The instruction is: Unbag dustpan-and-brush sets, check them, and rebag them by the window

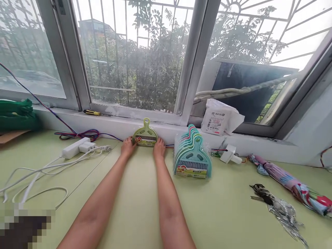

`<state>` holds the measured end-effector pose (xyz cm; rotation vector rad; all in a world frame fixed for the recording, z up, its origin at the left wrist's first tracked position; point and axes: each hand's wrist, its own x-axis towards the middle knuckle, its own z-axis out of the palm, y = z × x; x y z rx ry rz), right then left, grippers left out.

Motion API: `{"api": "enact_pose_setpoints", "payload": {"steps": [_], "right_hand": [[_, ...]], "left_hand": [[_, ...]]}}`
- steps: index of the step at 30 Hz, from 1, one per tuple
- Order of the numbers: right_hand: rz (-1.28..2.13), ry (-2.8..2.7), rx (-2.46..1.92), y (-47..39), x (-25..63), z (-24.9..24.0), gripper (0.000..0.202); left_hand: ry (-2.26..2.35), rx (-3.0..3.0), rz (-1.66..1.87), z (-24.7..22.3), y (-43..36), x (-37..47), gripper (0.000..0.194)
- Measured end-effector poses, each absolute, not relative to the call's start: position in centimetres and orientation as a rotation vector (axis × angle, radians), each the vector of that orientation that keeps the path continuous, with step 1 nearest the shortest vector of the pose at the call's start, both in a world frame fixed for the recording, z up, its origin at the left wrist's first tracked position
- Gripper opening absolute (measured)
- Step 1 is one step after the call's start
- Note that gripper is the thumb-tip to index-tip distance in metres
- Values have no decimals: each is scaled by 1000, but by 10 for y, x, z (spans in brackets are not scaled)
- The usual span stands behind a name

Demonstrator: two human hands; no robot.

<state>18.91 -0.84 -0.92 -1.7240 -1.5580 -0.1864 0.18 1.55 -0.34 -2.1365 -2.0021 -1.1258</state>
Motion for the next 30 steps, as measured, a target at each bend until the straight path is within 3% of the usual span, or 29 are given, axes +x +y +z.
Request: {"api": "enact_pose_setpoints", "payload": {"steps": [5,9,14,18,23,27,30], "right_hand": [[-194,-1498,-1666,-25,184,-3,54],[-282,-1598,-1606,-59,183,0,48],[-278,-1802,-1486,-128,189,0,41],[-245,-1741,-1477,-186,202,4,38],[-274,-1218,-1599,-237,246,10,35],[-258,-644,-1749,-255,309,9,39],[-150,-636,-1767,-256,354,4,31]], "left_hand": [[-1973,-2084,-1124,-4,7,2,63],[-1934,-2034,-1216,-4,-3,-3,63],[-1974,-2038,-1121,-4,-40,-1,45],[-2026,-2246,-842,0,-97,15,24],[-1988,-2355,-660,3,-181,42,19],[-1918,-2455,-721,3,-237,62,16],[-1920,-2494,-821,3,-259,70,15]]}}
